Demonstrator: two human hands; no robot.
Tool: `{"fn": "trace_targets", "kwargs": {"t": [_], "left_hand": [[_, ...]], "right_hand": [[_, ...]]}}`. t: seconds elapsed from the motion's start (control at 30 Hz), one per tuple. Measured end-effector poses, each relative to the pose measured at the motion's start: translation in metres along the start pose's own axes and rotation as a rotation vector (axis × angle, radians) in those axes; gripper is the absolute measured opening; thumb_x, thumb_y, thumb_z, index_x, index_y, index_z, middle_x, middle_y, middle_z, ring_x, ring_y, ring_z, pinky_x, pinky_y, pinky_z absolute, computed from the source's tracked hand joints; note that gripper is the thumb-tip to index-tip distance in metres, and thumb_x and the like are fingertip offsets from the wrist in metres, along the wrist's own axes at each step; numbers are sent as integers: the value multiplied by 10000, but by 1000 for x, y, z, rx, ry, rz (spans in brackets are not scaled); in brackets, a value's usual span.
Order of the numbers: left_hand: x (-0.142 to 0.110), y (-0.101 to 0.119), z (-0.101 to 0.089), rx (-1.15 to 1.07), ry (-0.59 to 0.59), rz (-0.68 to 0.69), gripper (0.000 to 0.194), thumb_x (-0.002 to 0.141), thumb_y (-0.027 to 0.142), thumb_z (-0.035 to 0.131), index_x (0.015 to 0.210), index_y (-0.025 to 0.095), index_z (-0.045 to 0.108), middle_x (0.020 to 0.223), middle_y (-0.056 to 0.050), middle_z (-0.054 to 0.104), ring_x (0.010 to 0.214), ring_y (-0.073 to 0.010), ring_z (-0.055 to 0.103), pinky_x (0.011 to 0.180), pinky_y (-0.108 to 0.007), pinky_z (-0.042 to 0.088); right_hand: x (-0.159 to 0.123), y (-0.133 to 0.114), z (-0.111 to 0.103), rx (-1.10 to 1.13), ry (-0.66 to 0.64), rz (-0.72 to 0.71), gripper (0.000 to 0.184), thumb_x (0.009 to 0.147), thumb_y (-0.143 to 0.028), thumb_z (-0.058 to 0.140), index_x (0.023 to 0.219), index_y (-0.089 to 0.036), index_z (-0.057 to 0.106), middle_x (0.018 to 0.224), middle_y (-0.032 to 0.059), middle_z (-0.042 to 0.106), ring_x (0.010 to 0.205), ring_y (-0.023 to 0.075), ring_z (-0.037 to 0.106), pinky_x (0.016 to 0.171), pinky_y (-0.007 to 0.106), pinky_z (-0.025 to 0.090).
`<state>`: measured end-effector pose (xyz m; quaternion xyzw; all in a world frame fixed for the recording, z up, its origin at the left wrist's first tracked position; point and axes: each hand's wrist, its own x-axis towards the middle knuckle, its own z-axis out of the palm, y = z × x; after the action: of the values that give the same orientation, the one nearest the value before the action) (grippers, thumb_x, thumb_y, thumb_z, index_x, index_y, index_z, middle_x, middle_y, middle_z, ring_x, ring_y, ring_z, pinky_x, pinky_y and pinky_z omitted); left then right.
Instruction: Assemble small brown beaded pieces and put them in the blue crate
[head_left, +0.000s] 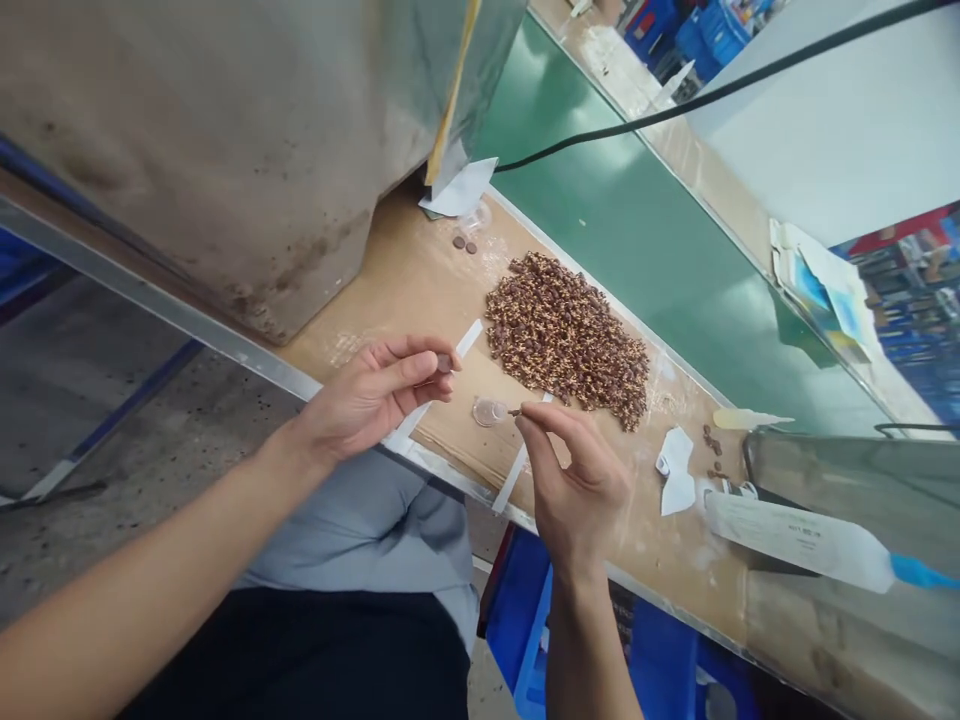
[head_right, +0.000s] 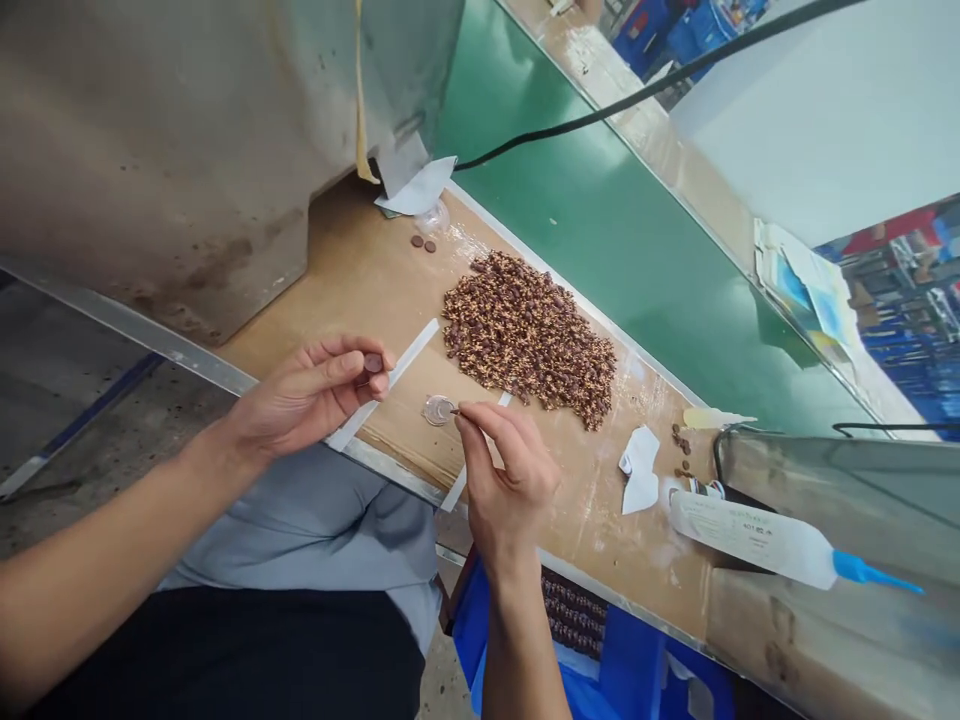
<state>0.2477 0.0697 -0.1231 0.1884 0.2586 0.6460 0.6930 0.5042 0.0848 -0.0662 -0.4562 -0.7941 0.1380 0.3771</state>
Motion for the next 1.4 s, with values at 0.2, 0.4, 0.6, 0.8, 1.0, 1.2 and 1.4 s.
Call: {"fn": "trace_targets", "kwargs": {"t": [0.2,0.4,0.6,0.8,1.0,1.2,1.4], "left_hand": [[0,-1,-3,-37,-78,-20,245,962,297,1069,1144,160,980,1082,-102,921,872,-142,851,898,-208,711],[-2,-1,-2,-67,-112,-34,230,972,295,1061,1151,175,984,1098,-92,916,889,-137,851,912,-208,707],[-2,0,-3,-55,-127,-36,208,992,299,1042,1154,183,983,1107,-97,910,897,-145,844,918,-237,712],[-4,1,-2,-54,-123,-46,210,987,303,1044,1152,189,982,1106,-103,909,897,-155,837,918,-257,710],[-4,0,-2,-66,-124,-45,202,998,302,1037,1151,184,980,1112,-107,910,898,-156,842,916,-253,710],[-3,0,-1,-83,-126,-50,216,986,303,1049,1152,181,983,1101,-98,910,899,-147,850,909,-225,707],[-3,1,-2,-75,-129,-49,214,993,302,1042,1160,182,982,1107,-103,906,899,-154,846,908,-240,707]], "right_hand": [[4,-3,8,-112,-14,-145,147,1157,-130,814,1173,-255,890,1125,38,907,999,238,834,930,391,659],[5,-7,11,-181,-22,-211,184,1165,-106,791,1179,-265,882,1122,33,908,991,242,807,931,404,641],[4,-6,12,-205,-34,-230,189,1160,-103,799,1186,-269,887,1137,33,913,981,242,805,930,409,636],[3,-9,14,-138,38,-140,125,1156,-160,827,1188,-261,894,1102,41,910,983,257,840,920,412,653],[2,-12,15,-135,24,-63,81,1148,-187,842,1161,-248,893,1063,27,913,925,230,829,899,377,644],[-1,-8,17,-143,18,-50,66,1149,-202,853,1158,-249,898,1084,33,923,921,233,841,919,385,648],[-3,-8,19,-125,20,-38,72,1150,-208,852,1164,-259,900,1078,29,923,911,237,847,910,398,650]]}}
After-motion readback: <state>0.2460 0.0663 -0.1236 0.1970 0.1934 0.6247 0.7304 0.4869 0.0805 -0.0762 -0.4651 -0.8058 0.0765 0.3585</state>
